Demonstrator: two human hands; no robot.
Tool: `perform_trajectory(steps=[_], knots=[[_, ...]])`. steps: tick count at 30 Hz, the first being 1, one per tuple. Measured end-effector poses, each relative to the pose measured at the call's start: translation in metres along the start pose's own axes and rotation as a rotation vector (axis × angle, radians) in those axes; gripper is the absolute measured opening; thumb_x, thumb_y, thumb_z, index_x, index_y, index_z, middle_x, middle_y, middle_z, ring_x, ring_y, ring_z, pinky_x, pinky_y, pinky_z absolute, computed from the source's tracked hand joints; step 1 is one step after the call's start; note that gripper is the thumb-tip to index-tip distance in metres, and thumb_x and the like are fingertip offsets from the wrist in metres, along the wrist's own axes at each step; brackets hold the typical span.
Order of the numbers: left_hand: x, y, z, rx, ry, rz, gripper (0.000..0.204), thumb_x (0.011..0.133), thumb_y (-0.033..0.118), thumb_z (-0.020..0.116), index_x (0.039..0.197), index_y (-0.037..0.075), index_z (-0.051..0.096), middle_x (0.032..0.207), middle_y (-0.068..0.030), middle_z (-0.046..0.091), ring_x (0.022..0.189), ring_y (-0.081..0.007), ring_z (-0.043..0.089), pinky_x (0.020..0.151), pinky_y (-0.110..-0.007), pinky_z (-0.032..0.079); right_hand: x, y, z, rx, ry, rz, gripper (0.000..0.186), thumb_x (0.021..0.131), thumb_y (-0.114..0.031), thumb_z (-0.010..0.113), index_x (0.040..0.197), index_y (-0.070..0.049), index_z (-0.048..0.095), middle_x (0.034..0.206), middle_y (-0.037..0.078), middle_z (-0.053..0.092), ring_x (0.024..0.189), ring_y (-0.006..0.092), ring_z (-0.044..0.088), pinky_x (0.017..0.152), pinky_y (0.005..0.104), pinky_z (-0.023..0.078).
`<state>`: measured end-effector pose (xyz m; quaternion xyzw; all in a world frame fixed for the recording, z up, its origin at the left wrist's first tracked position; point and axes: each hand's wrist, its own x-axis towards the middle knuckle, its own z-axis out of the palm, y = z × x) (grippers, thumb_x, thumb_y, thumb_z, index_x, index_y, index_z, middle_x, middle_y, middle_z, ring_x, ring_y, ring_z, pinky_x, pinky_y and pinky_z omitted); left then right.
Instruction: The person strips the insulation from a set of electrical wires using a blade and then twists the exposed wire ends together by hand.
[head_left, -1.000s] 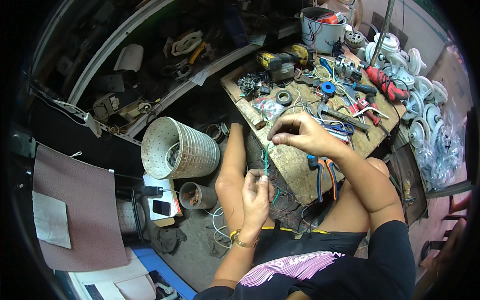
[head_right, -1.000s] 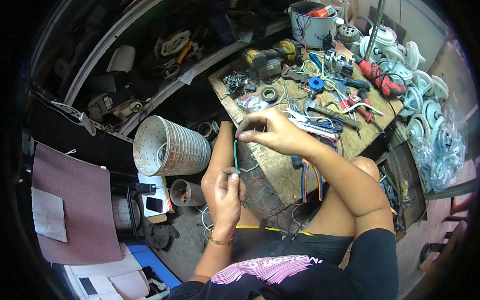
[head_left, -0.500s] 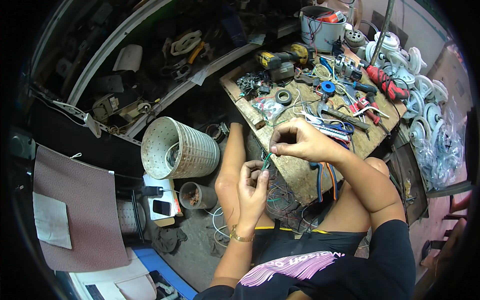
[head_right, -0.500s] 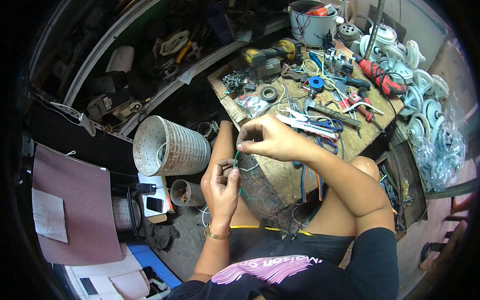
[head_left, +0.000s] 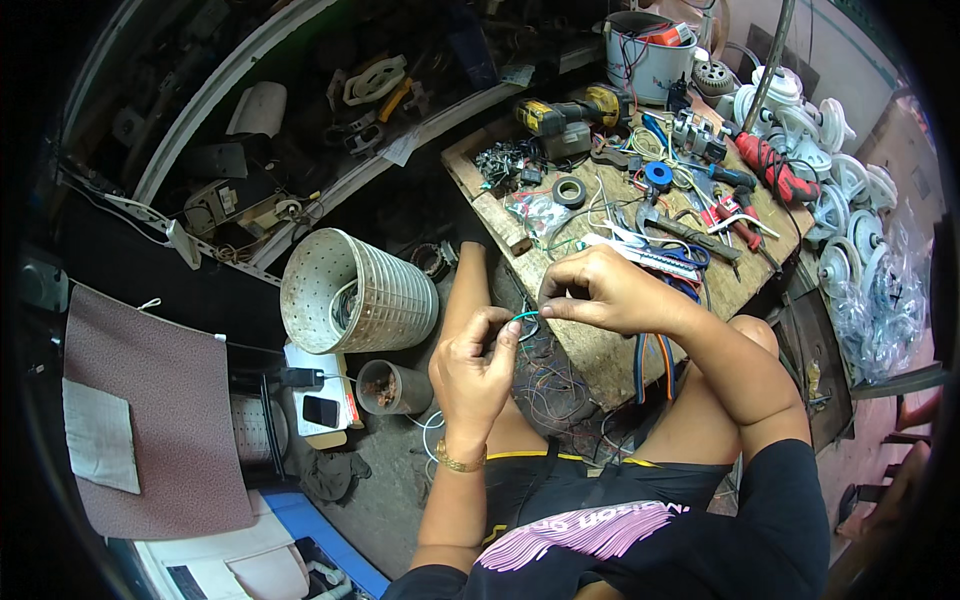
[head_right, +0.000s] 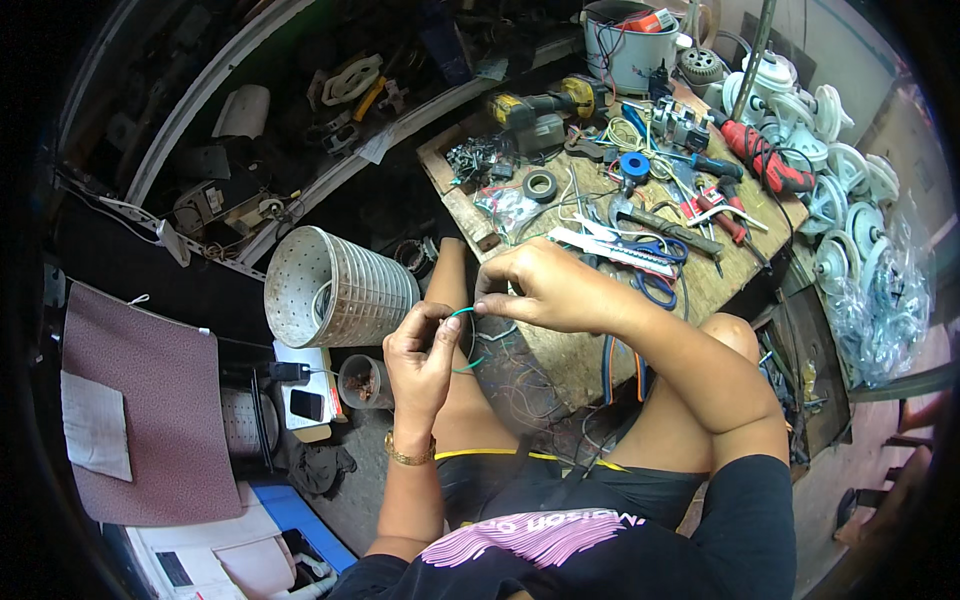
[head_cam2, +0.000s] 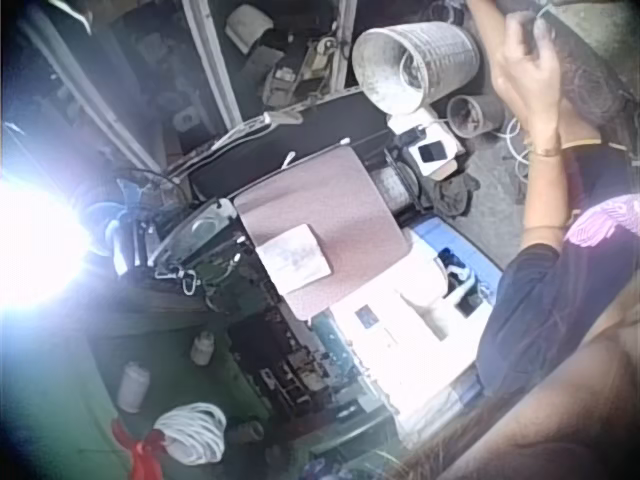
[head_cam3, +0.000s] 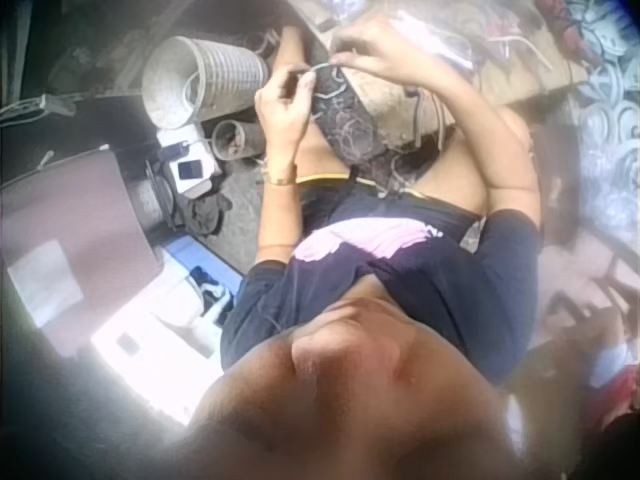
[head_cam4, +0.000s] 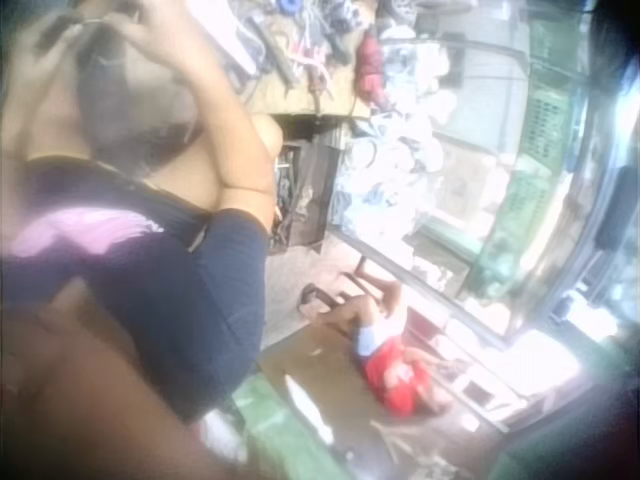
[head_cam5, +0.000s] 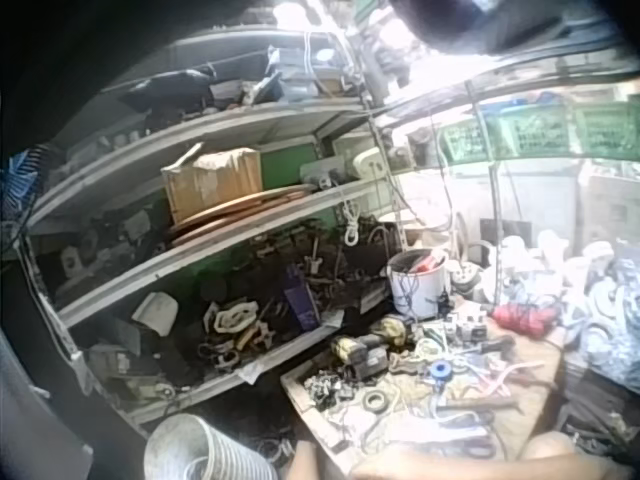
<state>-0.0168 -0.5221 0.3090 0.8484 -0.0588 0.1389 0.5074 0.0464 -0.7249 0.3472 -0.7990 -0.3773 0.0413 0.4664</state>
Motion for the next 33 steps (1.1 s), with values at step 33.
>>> perform_trajectory(steps=[33], knots=[[0.007, -0.006, 0.021, -0.84, -0.197, -0.22, 0.006, 0.089, 0.008, 0.061, 0.092, 0.003, 0.059, 0.084, 0.003, 0.054, 0.075, -0.004, 0.047, 0.066, -0.018, 0.039, 0.0, -0.002, 0.018, 0.722, 0.126, 0.088, 0.009, 0.082, -0.005, 0.067, 0.087, 0.002, 0.066, 0.076, 0.004, 0.065, 0.069, 0.0092, 0.06, 0.062, 0.0231, 0.048]])
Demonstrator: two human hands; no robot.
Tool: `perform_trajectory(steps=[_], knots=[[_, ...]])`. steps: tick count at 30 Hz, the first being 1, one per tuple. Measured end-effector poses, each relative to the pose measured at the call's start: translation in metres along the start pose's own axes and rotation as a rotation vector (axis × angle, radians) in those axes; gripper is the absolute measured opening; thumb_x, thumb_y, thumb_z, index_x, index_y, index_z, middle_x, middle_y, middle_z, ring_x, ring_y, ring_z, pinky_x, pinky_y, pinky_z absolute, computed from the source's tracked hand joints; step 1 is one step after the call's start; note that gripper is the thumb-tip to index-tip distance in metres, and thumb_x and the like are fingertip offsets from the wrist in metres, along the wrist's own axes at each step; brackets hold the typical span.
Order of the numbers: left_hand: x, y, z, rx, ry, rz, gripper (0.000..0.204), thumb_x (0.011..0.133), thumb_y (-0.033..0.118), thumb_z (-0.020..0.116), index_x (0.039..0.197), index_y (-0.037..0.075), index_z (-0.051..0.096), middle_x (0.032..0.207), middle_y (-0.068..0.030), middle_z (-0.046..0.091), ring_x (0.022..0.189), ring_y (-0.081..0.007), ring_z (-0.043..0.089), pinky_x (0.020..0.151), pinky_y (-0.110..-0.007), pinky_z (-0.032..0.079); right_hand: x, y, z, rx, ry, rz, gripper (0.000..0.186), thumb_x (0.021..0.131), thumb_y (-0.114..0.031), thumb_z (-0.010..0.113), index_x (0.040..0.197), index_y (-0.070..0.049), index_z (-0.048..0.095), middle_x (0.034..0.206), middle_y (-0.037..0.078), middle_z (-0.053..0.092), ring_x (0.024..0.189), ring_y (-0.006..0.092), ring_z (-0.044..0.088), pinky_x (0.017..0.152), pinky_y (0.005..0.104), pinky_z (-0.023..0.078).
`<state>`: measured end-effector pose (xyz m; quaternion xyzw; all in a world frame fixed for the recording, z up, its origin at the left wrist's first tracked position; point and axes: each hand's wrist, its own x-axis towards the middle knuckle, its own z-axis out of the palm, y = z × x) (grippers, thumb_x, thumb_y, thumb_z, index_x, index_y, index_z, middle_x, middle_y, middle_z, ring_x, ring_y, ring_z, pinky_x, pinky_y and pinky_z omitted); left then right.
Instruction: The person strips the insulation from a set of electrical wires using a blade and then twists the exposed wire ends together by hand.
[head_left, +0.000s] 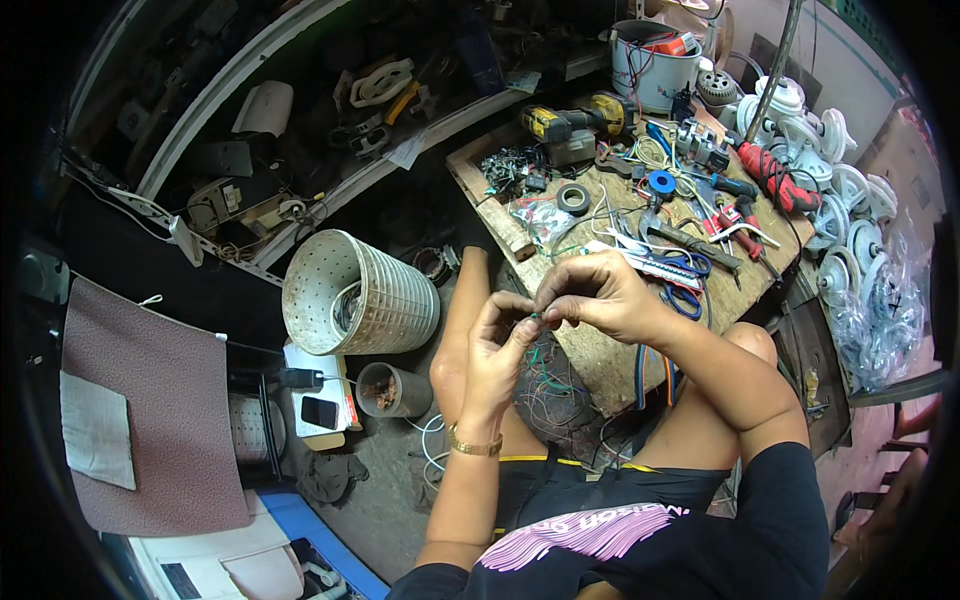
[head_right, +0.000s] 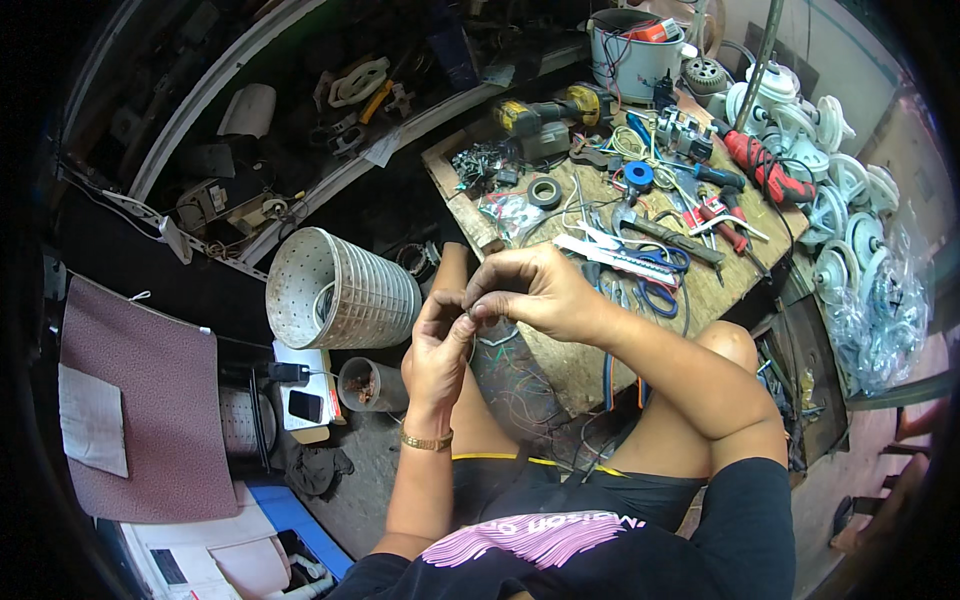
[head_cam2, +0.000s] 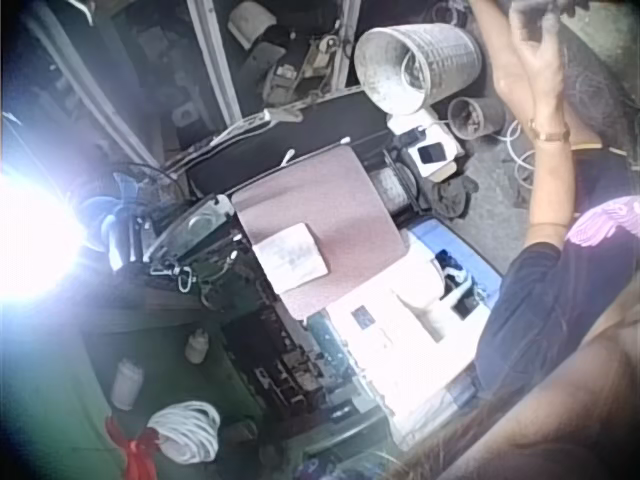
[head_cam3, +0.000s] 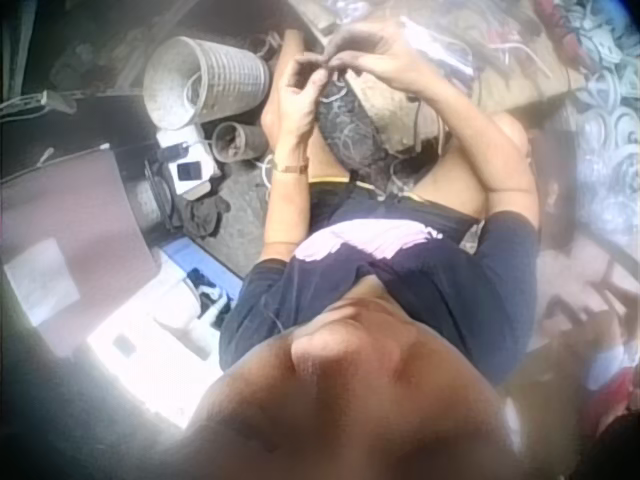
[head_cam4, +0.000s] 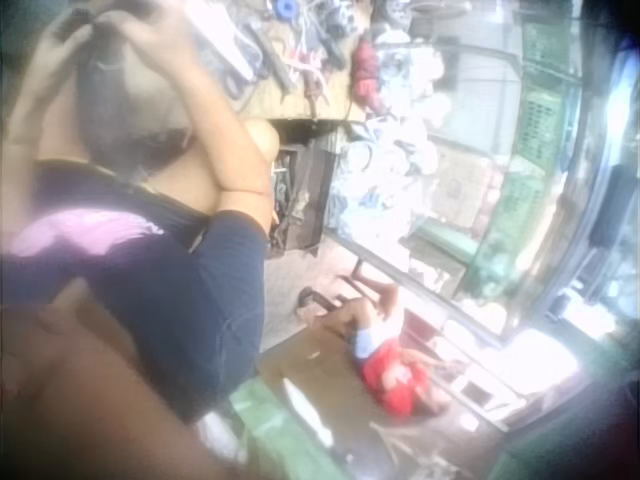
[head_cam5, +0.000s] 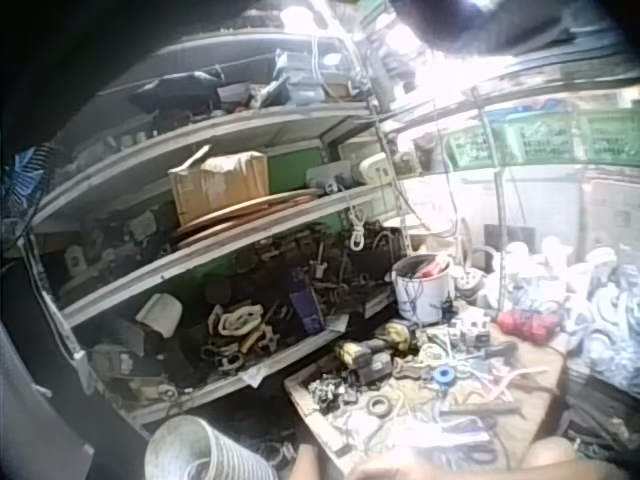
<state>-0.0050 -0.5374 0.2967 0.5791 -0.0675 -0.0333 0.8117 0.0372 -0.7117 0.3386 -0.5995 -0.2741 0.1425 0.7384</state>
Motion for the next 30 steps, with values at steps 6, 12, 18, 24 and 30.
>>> perform_trajectory(steps=[6, 12, 18, 24, 30], knots=[[0.007, -0.013, 0.001, -0.191, -0.07, 0.14, 0.01, 0.087, 0.01, 0.065, 0.092, 0.004, 0.06, 0.088, 0.0014, 0.053, 0.075, -0.0064, 0.049, 0.067, -0.02, 0.041, 0.0, -0.011, -0.006, 0.081, -0.047, 0.146, 0.006, 0.083, -0.003, 0.065, 0.087, 0.001, 0.066, 0.076, 0.003, 0.064, 0.069, 0.0075, 0.059, 0.06, 0.0217, 0.047], [0.011, -0.022, -0.013, -0.337, -0.269, -0.112, 0.015, 0.085, 0.011, 0.068, 0.096, 0.004, 0.06, 0.091, 0.0, 0.057, 0.076, -0.01, 0.057, 0.068, -0.021, 0.046, 0.004, -0.007, -0.013, -0.103, -0.147, -0.024, 0.008, 0.084, -0.006, 0.065, 0.089, 0.0, 0.064, 0.075, 0.005, 0.065, 0.066, 0.0067, 0.059, 0.055, 0.0211, 0.046], [0.018, -0.007, 0.011, -0.06, 0.093, 0.039, 0.009, 0.08, -0.003, 0.067, 0.088, 0.0, 0.063, 0.084, -0.0008, 0.056, 0.076, -0.0102, 0.055, 0.073, -0.02, 0.045, 0.007, 0.021, -0.02, 0.372, -0.024, 0.159, 0.018, 0.084, -0.016, 0.069, 0.09, 0.0, 0.062, 0.075, 0.007, 0.065, 0.058, 0.0122, 0.062, 0.045, 0.0204, 0.044], [0.014, 0.001, 0.015, 0.443, 0.162, 0.383, 0.007, 0.081, -0.005, 0.063, 0.088, -0.004, 0.063, 0.081, -0.0047, 0.059, 0.073, -0.0106, 0.056, 0.067, -0.022, 0.045, 0.008, 0.009, -0.014, -0.002, 0.067, 0.059, 0.013, 0.084, -0.013, 0.068, 0.088, -0.001, 0.065, 0.074, 0.003, 0.064, 0.059, 0.0076, 0.058, 0.048, 0.0195, 0.043], [0.01, 0.009, 0.017, 0.549, 0.13, 0.369, 0.006, 0.08, -0.007, 0.061, 0.086, -0.005, 0.062, 0.077, -0.0087, 0.058, 0.068, -0.0132, 0.054, 0.061, -0.024, 0.043, 0.005, -0.009, -0.018, -0.306, -0.02, -0.029, 0.006, 0.083, -0.004, 0.065, 0.087, 0.0, 0.067, 0.073, 0.002, 0.065, 0.063, 0.007, 0.059, 0.054, 0.0211, 0.048]])
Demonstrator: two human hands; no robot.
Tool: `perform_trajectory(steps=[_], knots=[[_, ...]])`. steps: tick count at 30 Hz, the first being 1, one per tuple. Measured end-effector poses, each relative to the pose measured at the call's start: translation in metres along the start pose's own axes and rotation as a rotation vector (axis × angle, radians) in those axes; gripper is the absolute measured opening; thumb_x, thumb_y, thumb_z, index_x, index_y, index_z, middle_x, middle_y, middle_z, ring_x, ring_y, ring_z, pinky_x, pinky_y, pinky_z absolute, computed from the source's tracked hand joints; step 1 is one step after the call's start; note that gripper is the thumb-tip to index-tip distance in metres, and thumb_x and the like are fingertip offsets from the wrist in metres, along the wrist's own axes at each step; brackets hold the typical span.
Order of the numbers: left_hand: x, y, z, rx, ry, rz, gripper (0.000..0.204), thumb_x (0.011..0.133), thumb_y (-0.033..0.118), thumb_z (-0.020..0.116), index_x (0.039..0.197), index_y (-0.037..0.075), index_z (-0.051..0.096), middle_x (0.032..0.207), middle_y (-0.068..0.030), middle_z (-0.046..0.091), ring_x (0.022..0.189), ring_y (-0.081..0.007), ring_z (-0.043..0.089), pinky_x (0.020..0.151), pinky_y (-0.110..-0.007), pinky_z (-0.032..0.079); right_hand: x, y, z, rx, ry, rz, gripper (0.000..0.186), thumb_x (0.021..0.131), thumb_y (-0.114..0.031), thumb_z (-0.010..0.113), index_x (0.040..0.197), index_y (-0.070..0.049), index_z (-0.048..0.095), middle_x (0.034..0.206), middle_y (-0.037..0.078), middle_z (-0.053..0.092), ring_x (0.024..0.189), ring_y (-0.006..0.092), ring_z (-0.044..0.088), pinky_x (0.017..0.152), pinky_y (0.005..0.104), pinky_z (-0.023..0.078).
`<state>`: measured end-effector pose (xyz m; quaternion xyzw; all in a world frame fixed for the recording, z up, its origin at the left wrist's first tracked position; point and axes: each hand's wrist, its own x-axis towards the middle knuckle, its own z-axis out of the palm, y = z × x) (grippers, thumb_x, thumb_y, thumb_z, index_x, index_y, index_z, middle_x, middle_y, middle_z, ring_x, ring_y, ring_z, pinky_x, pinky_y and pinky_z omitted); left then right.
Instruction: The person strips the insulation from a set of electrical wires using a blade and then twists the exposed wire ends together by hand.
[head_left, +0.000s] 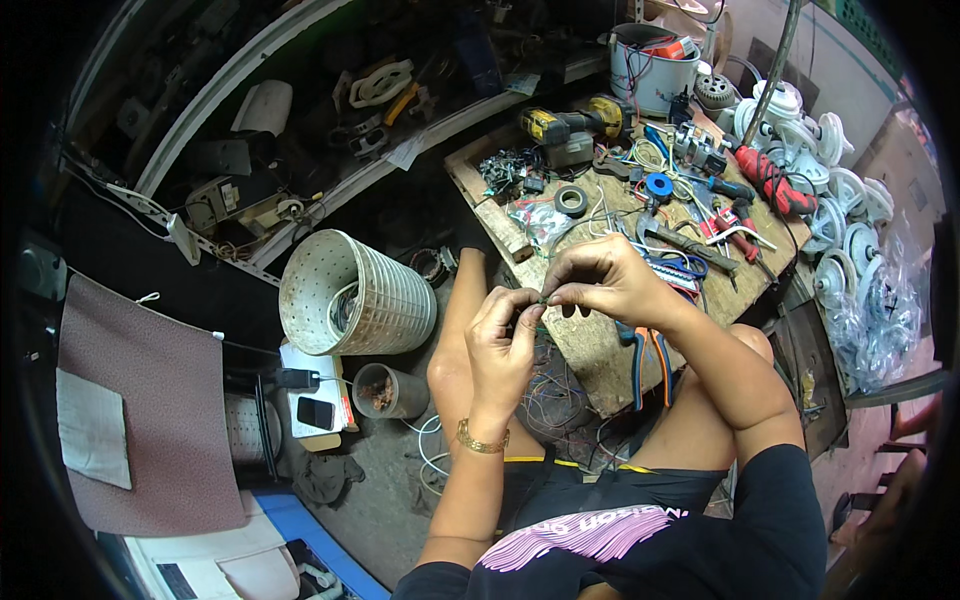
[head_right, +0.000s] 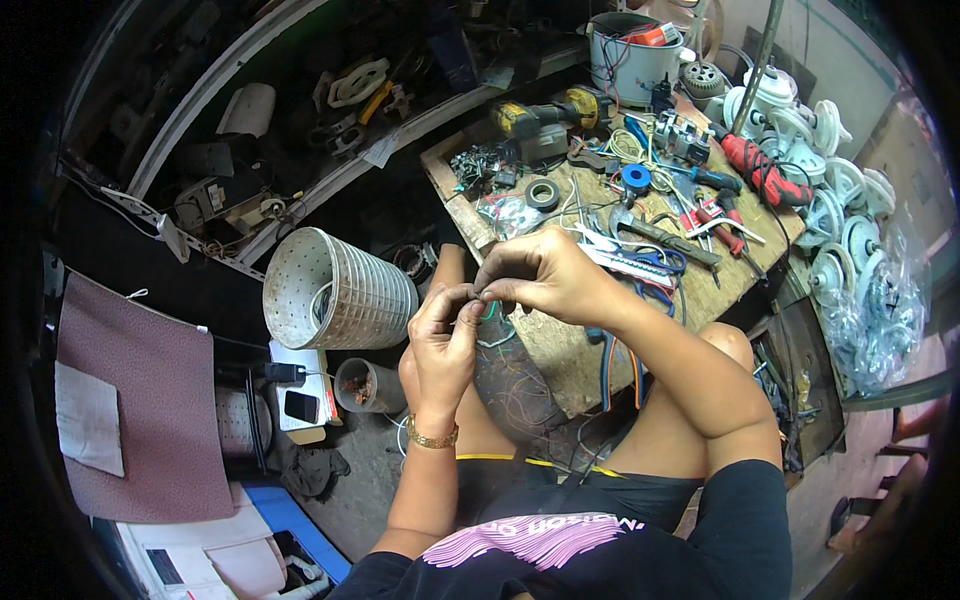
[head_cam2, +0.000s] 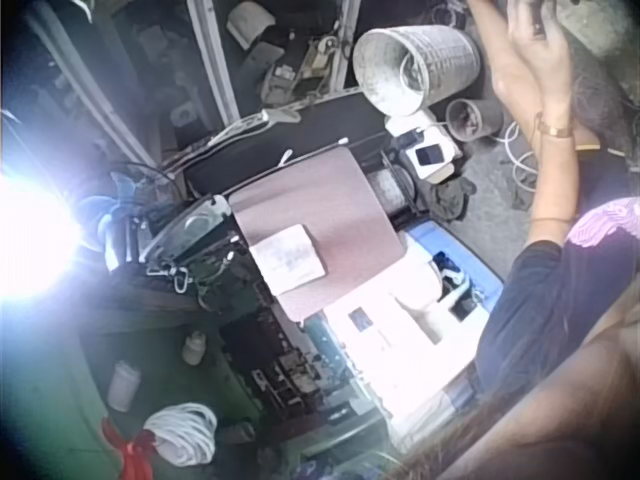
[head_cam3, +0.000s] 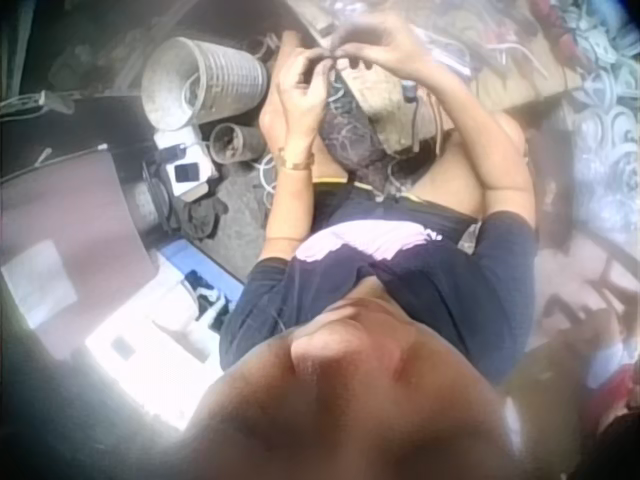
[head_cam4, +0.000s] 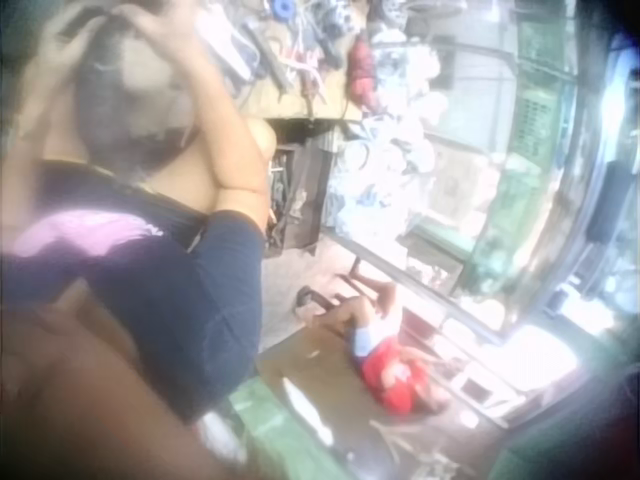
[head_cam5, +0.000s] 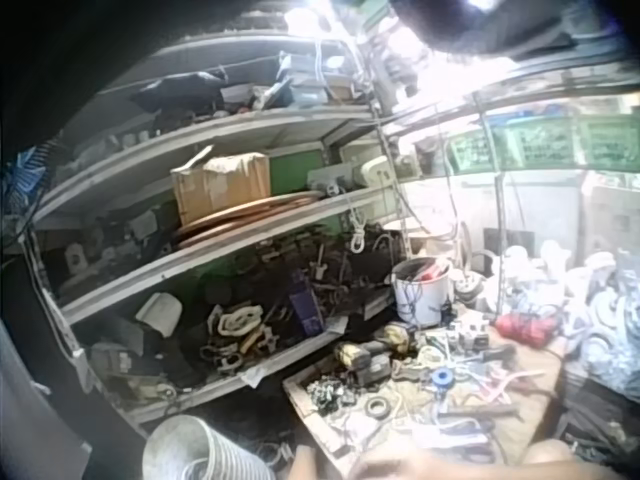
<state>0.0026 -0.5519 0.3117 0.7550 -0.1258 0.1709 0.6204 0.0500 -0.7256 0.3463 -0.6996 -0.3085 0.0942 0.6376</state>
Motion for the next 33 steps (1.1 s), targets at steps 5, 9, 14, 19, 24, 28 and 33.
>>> perform_trajectory(steps=[5, 9, 14, 19, 24, 28, 33], knots=[[-0.005, -0.01, 0.002, -0.098, -0.034, -0.088, 0.006, 0.082, -0.006, 0.06, 0.088, -0.005, 0.061, 0.076, -0.0066, 0.058, 0.065, -0.011, 0.054, 0.058, -0.023, 0.043, 0.002, 0.001, -0.001, -0.114, 0.004, -0.155, 0.004, 0.083, -0.001, 0.064, 0.086, 0.0, 0.066, 0.076, 0.003, 0.065, 0.069, 0.0083, 0.06, 0.062, 0.0234, 0.049], [-0.008, -0.01, 0.011, -0.518, -0.011, -0.249, 0.005, 0.089, -0.001, 0.057, 0.093, -0.001, 0.06, 0.078, -0.0032, 0.059, 0.065, -0.0063, 0.053, 0.056, -0.018, 0.043, 0.001, 0.022, 0.013, 0.358, 0.089, -0.068, 0.007, 0.084, -0.003, 0.065, 0.09, 0.002, 0.064, 0.083, 0.004, 0.064, 0.078, 0.0088, 0.059, 0.072, 0.0235, 0.048], [-0.01, -0.013, 0.016, -0.651, 0.019, -0.271, 0.005, 0.092, 0.002, 0.055, 0.095, 0.001, 0.058, 0.079, -0.0022, 0.06, 0.065, -0.005, 0.053, 0.056, -0.017, 0.044, 0.003, 0.031, 0.024, 0.385, 0.18, -0.048, 0.016, 0.084, -0.012, 0.067, 0.092, 0.001, 0.063, 0.09, 0.003, 0.061, 0.083, 0.0092, 0.058, 0.074, 0.0246, 0.047], [-0.004, -0.008, 0.015, -0.551, 0.122, -0.247, 0.014, 0.088, -0.001, 0.058, 0.102, 0.0, 0.055, 0.09, -0.0062, 0.062, 0.076, -0.008, 0.057, 0.067, -0.021, 0.05, 0.006, 0.037, 0.027, 0.285, 0.222, -0.042, 0.012, 0.083, -0.009, 0.066, 0.089, 0.002, 0.063, 0.087, 0.005, 0.061, 0.081, 0.0122, 0.058, 0.072, 0.0267, 0.047], [-0.002, 0.006, 0.01, -0.366, 0.135, -0.164, 0.016, 0.088, 0.002, 0.06, 0.103, 0.001, 0.056, 0.093, -0.006, 0.065, 0.075, -0.0075, 0.061, 0.061, -0.016, 0.046, 0.005, 0.021, 0.018, -0.151, 0.293, -0.206, 0.008, 0.079, -0.004, 0.066, 0.083, 0.002, 0.063, 0.081, 0.01, 0.062, 0.074, 0.0176, 0.061, 0.068, 0.0282, 0.048], [-0.001, 0.009, 0.007, -0.327, 0.157, -0.146, 0.011, 0.086, 0.0, 0.063, 0.095, -0.003, 0.06, 0.086, -0.0046, 0.063, 0.078, -0.0076, 0.059, 0.068, -0.02, 0.048, 0.007, 0.017, 0.022, -0.202, 0.296, -0.259, 0.008, 0.077, -0.004, 0.068, 0.082, 0.001, 0.065, 0.077, 0.011, 0.065, 0.068, 0.0204, 0.064, 0.061, 0.0284, 0.05], [-0.003, 0.017, 0.005, -0.231, 0.128, -0.23, 0.007, 0.086, 0.002, 0.063, 0.091, -0.002, 0.061, 0.081, -0.0011, 0.062, 0.069, -0.0039, 0.053, 0.061, -0.017, 0.042, 0.004, 0.018, 0.019, -0.256, 0.286, -0.283, 0.011, 0.075, -0.005, 0.07, 0.083, 0.001, 0.066, 0.077, 0.011, 0.065, 0.068, 0.0207, 0.065, 0.061, 0.0288, 0.05]])
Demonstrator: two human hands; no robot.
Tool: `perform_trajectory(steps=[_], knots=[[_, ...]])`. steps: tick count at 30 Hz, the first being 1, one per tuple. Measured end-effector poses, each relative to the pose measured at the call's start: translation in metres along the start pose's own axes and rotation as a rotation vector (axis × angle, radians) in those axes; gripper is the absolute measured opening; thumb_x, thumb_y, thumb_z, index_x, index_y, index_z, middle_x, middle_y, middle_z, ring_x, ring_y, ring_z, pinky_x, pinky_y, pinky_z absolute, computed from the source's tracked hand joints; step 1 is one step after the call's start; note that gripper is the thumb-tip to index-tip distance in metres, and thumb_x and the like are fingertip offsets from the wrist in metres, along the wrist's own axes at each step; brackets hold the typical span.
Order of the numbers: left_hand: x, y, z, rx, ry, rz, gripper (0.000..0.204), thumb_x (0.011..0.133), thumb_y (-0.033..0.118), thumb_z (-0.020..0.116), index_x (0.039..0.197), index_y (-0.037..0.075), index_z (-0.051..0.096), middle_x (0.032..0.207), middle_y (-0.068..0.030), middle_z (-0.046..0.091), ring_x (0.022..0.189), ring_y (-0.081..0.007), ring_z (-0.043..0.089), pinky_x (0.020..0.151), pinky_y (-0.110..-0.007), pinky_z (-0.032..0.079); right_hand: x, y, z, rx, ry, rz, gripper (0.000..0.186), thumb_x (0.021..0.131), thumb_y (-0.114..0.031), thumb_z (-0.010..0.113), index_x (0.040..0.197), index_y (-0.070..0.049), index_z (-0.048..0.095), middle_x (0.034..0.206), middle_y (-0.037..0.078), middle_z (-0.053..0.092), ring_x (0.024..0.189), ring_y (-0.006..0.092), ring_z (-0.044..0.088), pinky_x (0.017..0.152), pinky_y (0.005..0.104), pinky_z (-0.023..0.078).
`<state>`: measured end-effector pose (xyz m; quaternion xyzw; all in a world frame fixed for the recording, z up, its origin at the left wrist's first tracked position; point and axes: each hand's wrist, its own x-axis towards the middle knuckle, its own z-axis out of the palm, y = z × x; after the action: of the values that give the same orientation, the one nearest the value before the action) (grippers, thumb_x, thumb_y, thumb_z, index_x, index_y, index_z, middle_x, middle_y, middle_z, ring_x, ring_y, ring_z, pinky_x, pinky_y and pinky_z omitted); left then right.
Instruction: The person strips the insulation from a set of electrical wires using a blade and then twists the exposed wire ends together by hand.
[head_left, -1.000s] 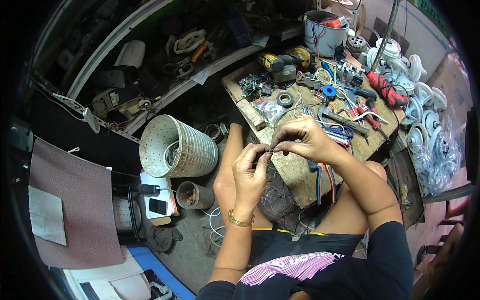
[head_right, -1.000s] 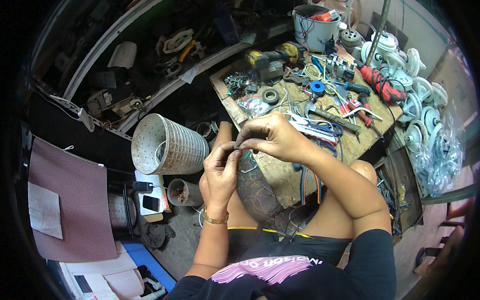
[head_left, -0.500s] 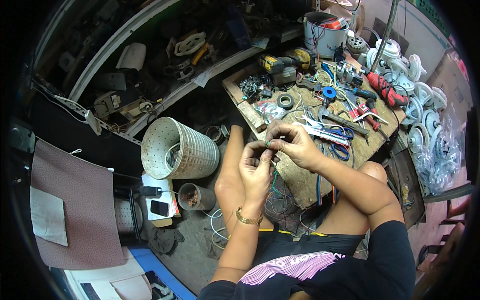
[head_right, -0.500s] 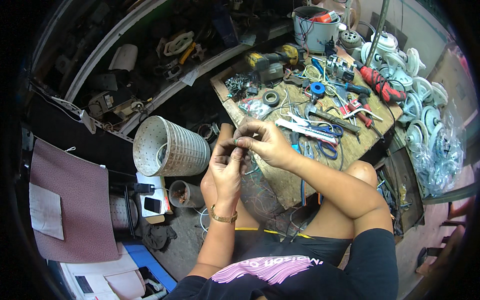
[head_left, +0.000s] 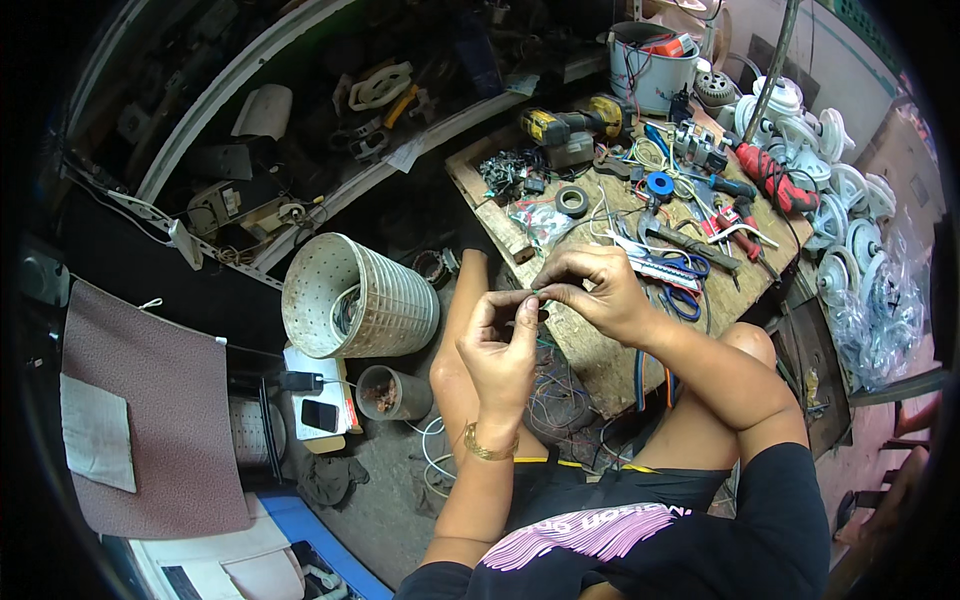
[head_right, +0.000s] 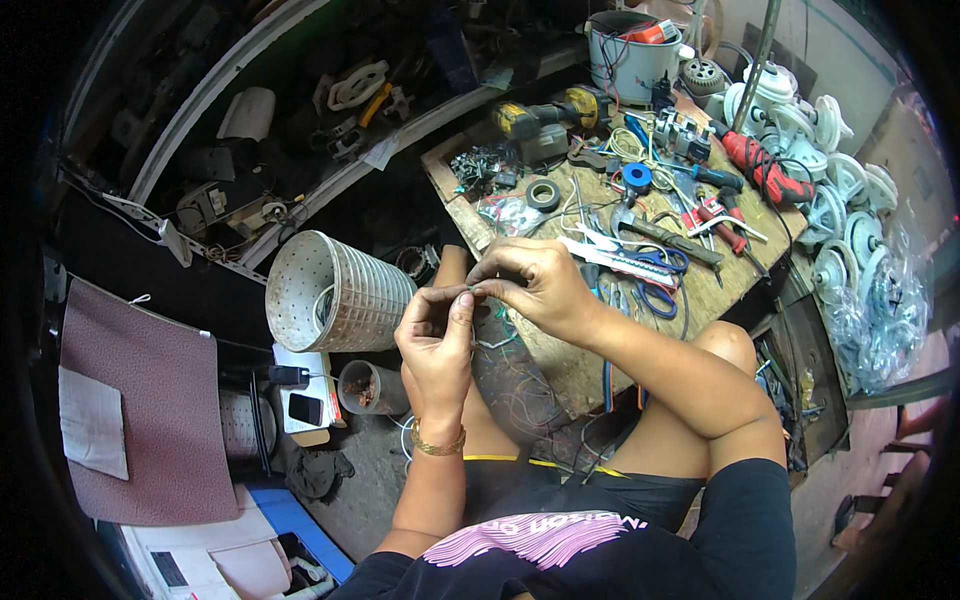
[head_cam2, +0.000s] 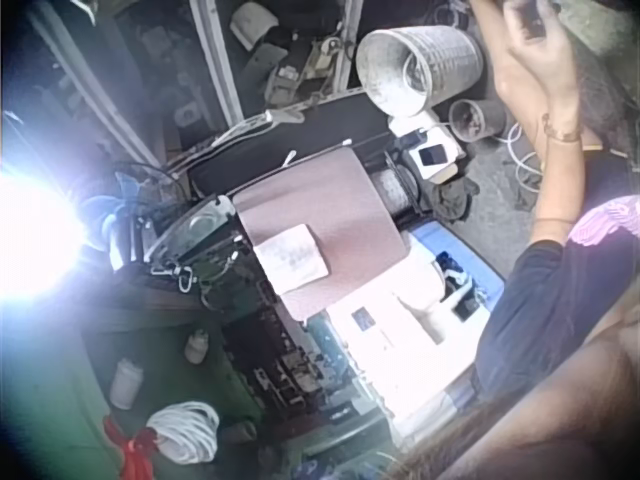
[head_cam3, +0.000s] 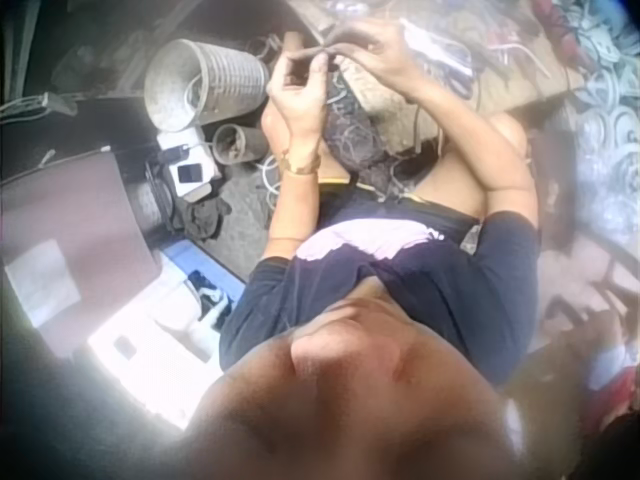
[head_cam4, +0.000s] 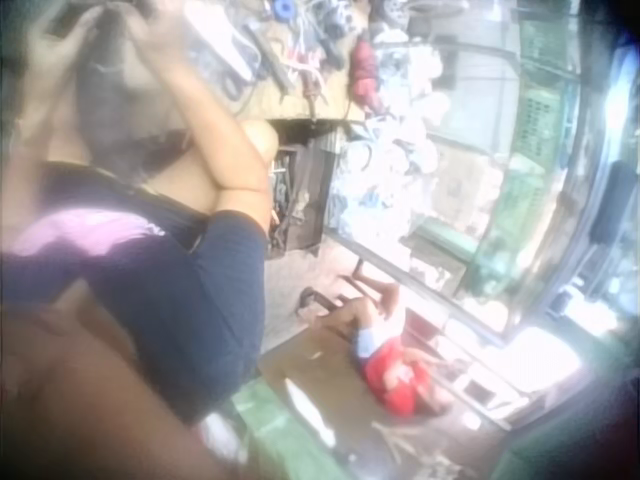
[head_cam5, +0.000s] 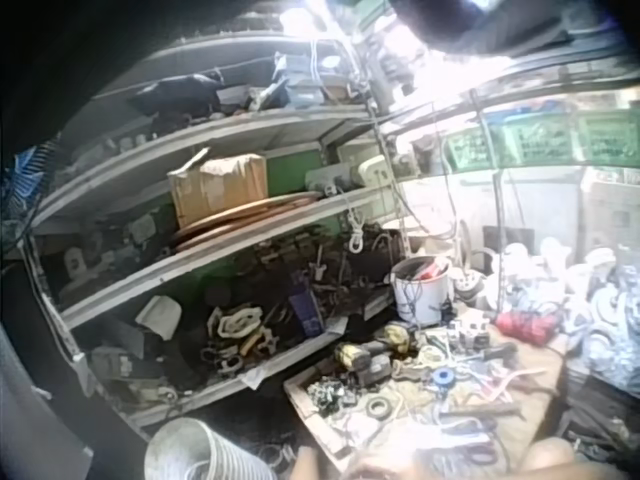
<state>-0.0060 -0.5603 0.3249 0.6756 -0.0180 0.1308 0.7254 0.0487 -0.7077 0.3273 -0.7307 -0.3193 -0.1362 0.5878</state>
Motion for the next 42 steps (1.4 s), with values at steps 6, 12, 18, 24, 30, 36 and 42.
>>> perform_trajectory(steps=[6, 12, 18, 24, 30, 36, 42], knots=[[0.002, -0.006, -0.003, -0.064, 0.008, -0.066, 0.004, 0.089, 0.003, 0.059, 0.09, -0.001, 0.059, 0.078, 0.001, 0.058, 0.067, -0.003, 0.051, 0.059, -0.017, 0.041, 0.003, 0.003, -0.003, -0.046, -0.056, -0.069, 0.011, 0.075, -0.005, 0.071, 0.083, 0.0, 0.066, 0.077, 0.011, 0.065, 0.066, 0.0212, 0.063, 0.06, 0.0289, 0.049], [-0.002, -0.008, 0.008, -0.253, 0.013, -0.089, 0.005, 0.094, 0.006, 0.05, 0.095, 0.002, 0.051, 0.083, -0.0019, 0.056, 0.067, -0.004, 0.052, 0.049, -0.014, 0.037, -0.002, 0.003, 0.003, 0.251, -0.068, 0.197, 0.009, 0.08, -0.005, 0.068, 0.084, 0.002, 0.065, 0.076, 0.006, 0.064, 0.066, 0.0133, 0.061, 0.057, 0.0252, 0.048], [0.002, -0.009, 0.009, -0.301, 0.006, 0.006, 0.007, 0.094, 0.007, 0.052, 0.098, 0.001, 0.05, 0.088, -0.0036, 0.058, 0.066, -0.0054, 0.053, 0.049, -0.015, 0.04, -0.003, 0.003, 0.0, 0.576, -0.047, 0.467, 0.008, 0.083, -0.006, 0.067, 0.085, 0.002, 0.065, 0.076, 0.004, 0.064, 0.062, 0.0082, 0.058, 0.055, 0.0219, 0.047], [0.001, -0.006, 0.006, -0.103, -0.011, 0.053, 0.011, 0.089, 0.002, 0.059, 0.1, -0.001, 0.057, 0.081, -0.0012, 0.059, 0.068, -0.0062, 0.056, 0.063, -0.022, 0.049, 0.003, -0.003, -0.006, 0.364, -0.082, 0.342, 0.007, 0.081, -0.003, 0.068, 0.084, 0.003, 0.067, 0.077, 0.005, 0.065, 0.067, 0.0093, 0.06, 0.057, 0.0227, 0.048], [0.011, 0.006, -0.006, 0.68, -0.105, 0.43, 0.004, 0.09, 0.003, 0.055, 0.088, -0.001, 0.053, 0.068, -0.0094, 0.056, 0.059, -0.0125, 0.056, 0.053, -0.03, 0.043, 0.001, -0.001, -0.006, 0.221, -0.149, 0.252, 0.009, 0.08, -0.003, 0.069, 0.085, 0.004, 0.066, 0.08, 0.006, 0.065, 0.074, 0.0107, 0.061, 0.068, 0.0238, 0.049], [0.006, -0.024, 0.001, 0.022, -0.22, -0.037, 0.014, 0.098, 0.013, 0.043, 0.086, 0.005, 0.045, 0.067, -0.0033, 0.046, 0.057, -0.0073, 0.045, 0.049, -0.024, 0.038, -0.001, 0.004, -0.002, 0.507, -0.177, 0.457, 0.011, 0.083, -0.007, 0.068, 0.087, 0.003, 0.065, 0.075, 0.005, 0.064, 0.065, 0.0081, 0.06, 0.055, 0.0226, 0.047], [0.004, -0.038, 0.021, -0.548, -0.096, 0.026, 0.014, 0.101, 0.018, 0.035, 0.09, 0.008, 0.037, 0.07, 0.0004, 0.038, 0.054, -0.0064, 0.038, 0.054, -0.022, 0.041, -0.009, 0.019, 0.011, 0.818, -0.001, 0.588, 0.015, 0.083, -0.013, 0.069, 0.088, 0.0, 0.064, 0.072, 0.005, 0.063, 0.06, 0.0095, 0.058, 0.052, 0.0226, 0.048]])
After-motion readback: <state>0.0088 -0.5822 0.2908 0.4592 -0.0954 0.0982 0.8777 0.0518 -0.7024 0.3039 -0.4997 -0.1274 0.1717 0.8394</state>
